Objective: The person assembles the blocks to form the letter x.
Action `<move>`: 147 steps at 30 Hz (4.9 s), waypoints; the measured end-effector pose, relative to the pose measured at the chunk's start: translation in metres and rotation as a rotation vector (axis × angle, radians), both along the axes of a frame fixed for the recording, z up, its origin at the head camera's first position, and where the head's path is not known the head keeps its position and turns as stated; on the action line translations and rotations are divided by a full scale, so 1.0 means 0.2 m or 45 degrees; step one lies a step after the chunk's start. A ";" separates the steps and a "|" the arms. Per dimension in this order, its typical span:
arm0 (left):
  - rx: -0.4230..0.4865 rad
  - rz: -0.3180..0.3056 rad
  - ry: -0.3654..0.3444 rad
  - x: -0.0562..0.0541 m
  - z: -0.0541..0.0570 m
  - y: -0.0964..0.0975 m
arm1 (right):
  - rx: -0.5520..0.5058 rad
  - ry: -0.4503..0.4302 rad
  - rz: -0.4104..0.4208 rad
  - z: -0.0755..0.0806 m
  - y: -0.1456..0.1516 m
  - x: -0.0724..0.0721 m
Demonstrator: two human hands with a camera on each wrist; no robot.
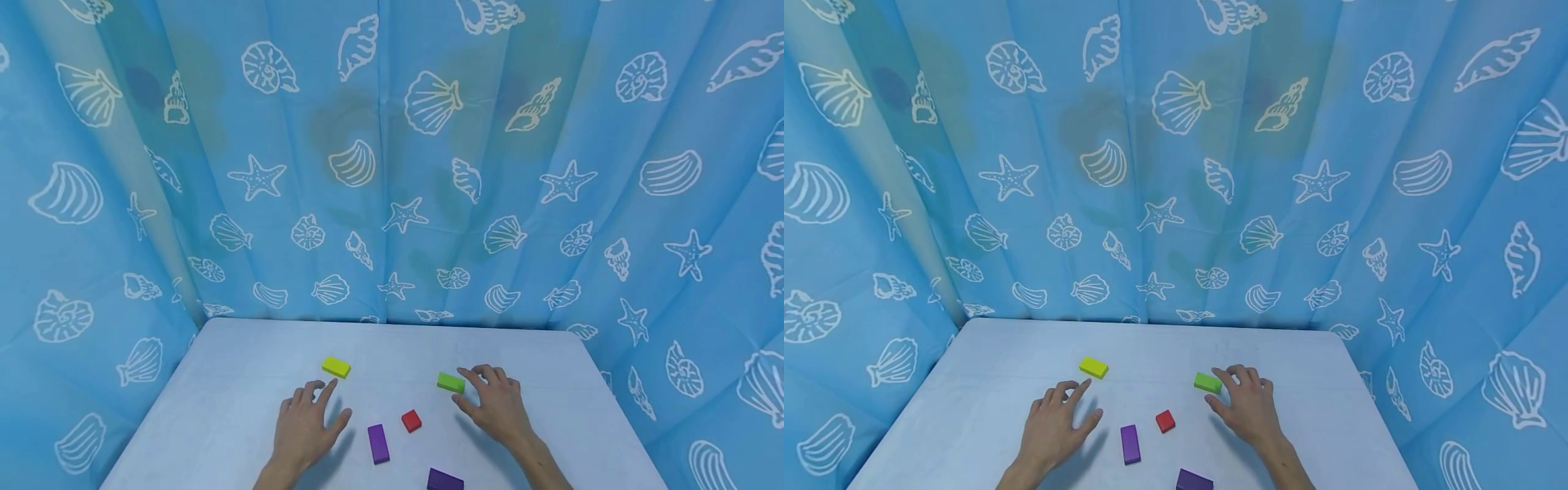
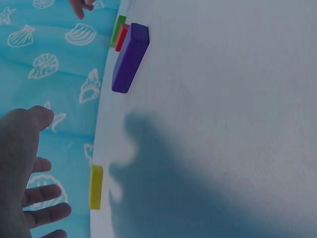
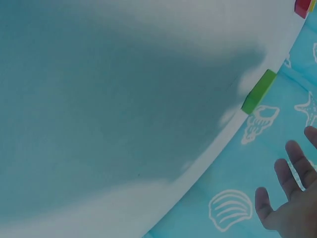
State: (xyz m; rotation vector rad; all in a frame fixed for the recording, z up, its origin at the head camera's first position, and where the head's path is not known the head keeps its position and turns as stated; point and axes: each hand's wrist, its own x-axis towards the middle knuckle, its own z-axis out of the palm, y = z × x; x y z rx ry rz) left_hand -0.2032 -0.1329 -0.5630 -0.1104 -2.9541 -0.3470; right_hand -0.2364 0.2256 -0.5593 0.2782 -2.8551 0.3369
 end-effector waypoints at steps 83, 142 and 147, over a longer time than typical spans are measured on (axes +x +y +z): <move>0.463 0.271 -0.427 0.12 -0.11 0.39 | -0.492 -0.790 0.387 -0.08 -0.27 -0.08; 0.462 0.052 -0.293 0.10 -0.14 0.39 | -0.556 -0.790 0.376 -0.10 -0.26 -0.07; 0.450 0.044 -0.284 0.10 -0.14 0.39 | -0.556 -0.792 0.372 -0.10 -0.26 -0.07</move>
